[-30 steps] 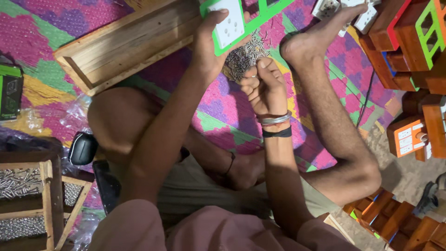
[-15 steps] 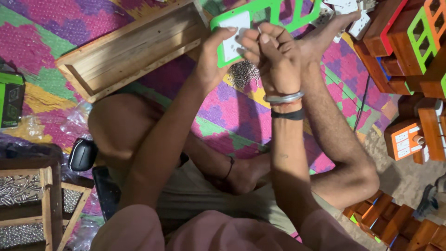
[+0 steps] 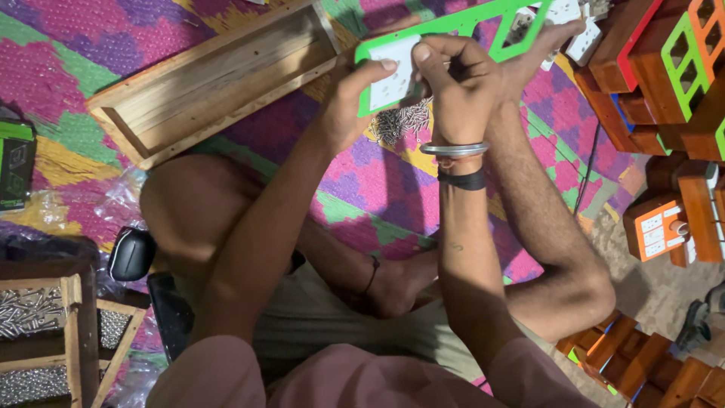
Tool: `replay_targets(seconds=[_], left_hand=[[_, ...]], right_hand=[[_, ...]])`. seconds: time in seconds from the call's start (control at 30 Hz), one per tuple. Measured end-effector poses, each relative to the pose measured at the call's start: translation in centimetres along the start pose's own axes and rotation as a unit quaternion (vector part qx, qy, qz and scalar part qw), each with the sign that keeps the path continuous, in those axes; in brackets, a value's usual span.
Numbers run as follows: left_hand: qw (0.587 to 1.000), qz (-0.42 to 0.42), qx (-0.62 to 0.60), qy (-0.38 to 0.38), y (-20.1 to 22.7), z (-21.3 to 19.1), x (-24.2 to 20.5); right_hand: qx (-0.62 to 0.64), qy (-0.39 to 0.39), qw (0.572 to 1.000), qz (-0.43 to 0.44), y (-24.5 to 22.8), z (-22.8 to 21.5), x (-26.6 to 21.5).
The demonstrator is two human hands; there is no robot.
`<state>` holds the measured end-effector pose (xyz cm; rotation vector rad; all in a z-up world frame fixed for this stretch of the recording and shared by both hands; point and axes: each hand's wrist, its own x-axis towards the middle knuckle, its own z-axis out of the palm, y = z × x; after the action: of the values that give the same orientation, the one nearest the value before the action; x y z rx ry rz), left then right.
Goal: The person sits on a mat and assembles electrical socket units by inserting metal screws into red and green plastic frames. They handle multiple socket modules and fasteners, working one at a time and occasionally shifting the frames to access different screw holes.
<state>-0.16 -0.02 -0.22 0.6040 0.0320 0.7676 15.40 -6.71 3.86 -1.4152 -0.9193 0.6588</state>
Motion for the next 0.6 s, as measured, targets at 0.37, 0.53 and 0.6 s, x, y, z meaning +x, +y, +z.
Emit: replay_targets(seconds=[0.37,0.53,0.6], left_hand=[[0.988,-0.055,-0.11,0.091,-1.8,-2.4,1.3],[0.983,0.001,-0.141,0.116,-2.6,-3.8,1.2],[0.985,0.01,-0.15,0.084,-3.3,-3.9,1.0]], right_hand=[[0.271,-0.006,0.939,0.211,-0.8,-1.2,-1.4],[0.348,-0.055,0.9,0.255,-1.3,-2.5,-4.9],[0.36,-0.039,0.895,0.261,-0.6,-2.8,-5.4]])
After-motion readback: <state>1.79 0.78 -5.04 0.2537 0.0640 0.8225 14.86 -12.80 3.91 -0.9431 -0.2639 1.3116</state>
